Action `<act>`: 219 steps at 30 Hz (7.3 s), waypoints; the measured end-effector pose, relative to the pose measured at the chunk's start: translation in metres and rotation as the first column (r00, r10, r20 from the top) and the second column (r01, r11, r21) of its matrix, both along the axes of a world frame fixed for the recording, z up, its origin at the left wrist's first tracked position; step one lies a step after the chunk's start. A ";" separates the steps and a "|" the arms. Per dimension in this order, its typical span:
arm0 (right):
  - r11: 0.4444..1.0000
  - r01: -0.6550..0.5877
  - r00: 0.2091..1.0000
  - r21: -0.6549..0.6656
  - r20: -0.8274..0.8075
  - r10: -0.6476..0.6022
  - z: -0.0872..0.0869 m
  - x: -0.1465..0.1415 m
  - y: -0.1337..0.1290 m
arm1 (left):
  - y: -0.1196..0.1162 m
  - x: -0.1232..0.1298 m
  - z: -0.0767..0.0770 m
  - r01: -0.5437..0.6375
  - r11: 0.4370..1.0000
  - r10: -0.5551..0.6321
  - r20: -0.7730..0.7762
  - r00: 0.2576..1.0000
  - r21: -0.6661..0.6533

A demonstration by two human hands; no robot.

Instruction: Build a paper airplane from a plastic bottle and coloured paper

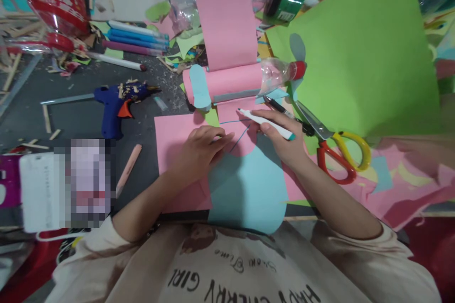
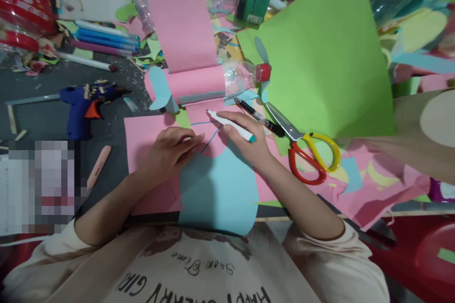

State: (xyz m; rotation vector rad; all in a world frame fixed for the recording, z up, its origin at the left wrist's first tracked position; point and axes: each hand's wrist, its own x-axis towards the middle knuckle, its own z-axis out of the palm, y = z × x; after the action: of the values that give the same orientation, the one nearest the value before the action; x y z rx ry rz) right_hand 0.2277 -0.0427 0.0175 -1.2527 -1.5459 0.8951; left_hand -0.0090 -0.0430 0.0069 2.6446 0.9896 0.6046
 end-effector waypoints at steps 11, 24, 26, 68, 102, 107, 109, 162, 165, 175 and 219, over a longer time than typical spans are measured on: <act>1.000 0.013 1.000 0.022 0.021 -0.013 -0.006 -0.003 -0.001 | -0.001 0.000 0.003 0.012 1.000 -0.012 -0.048 0.999 -0.004; 1.000 0.017 0.997 -0.022 0.073 -0.015 -0.004 -0.003 -0.001 | -0.002 0.001 0.004 -0.002 1.000 0.001 -0.061 0.998 -0.017; 0.999 0.012 0.997 -0.031 0.075 -0.009 -0.005 -0.004 -0.001 | -0.002 0.000 0.003 -0.002 1.000 0.001 -0.052 0.999 -0.016; 0.993 0.000 1.000 -0.114 0.026 0.003 -0.004 -0.004 -0.002 | -0.001 0.001 0.003 -0.089 0.983 0.094 0.028 0.995 -0.159; 0.986 -0.166 0.986 -0.029 0.005 0.166 -0.002 -0.001 -0.002 | 0.002 0.002 0.005 -0.059 0.993 0.066 0.069 0.995 -0.100; 0.973 -0.229 0.973 -0.006 0.032 0.229 -0.003 0.001 -0.002 | 0.002 0.002 0.005 -0.059 0.992 0.067 0.068 0.995 -0.116; 0.966 -0.259 0.965 0.019 0.040 0.258 -0.003 0.002 -0.002 | 0.002 0.002 0.005 -0.056 0.993 0.064 0.078 0.995 -0.100; 0.993 -0.113 0.992 -0.020 0.050 0.114 -0.001 0.008 0.009 | 0.004 -0.001 0.003 -0.020 0.998 0.014 -0.109 0.994 -0.057; 0.995 -0.094 0.995 -0.047 0.028 0.095 -0.001 0.008 0.008 | 0.004 -0.001 0.002 -0.026 0.998 0.020 -0.104 0.994 -0.055; 0.997 -0.079 0.997 -0.027 -0.018 0.078 -0.001 0.010 0.009 | 0.004 -0.001 0.007 -0.020 0.996 0.009 -0.126 0.992 -0.083; 0.999 -0.001 0.995 -0.042 -0.101 -0.004 -0.002 0.008 -0.001 | -0.003 0.003 0.014 -0.025 0.994 0.033 -0.069 0.997 0.110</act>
State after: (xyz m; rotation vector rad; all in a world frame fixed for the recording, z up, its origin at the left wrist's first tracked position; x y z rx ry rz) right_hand 0.2360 -0.0439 0.0153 -1.2187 -1.4527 0.9795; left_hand -0.0058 -0.0460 0.0209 2.7692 1.0449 0.5915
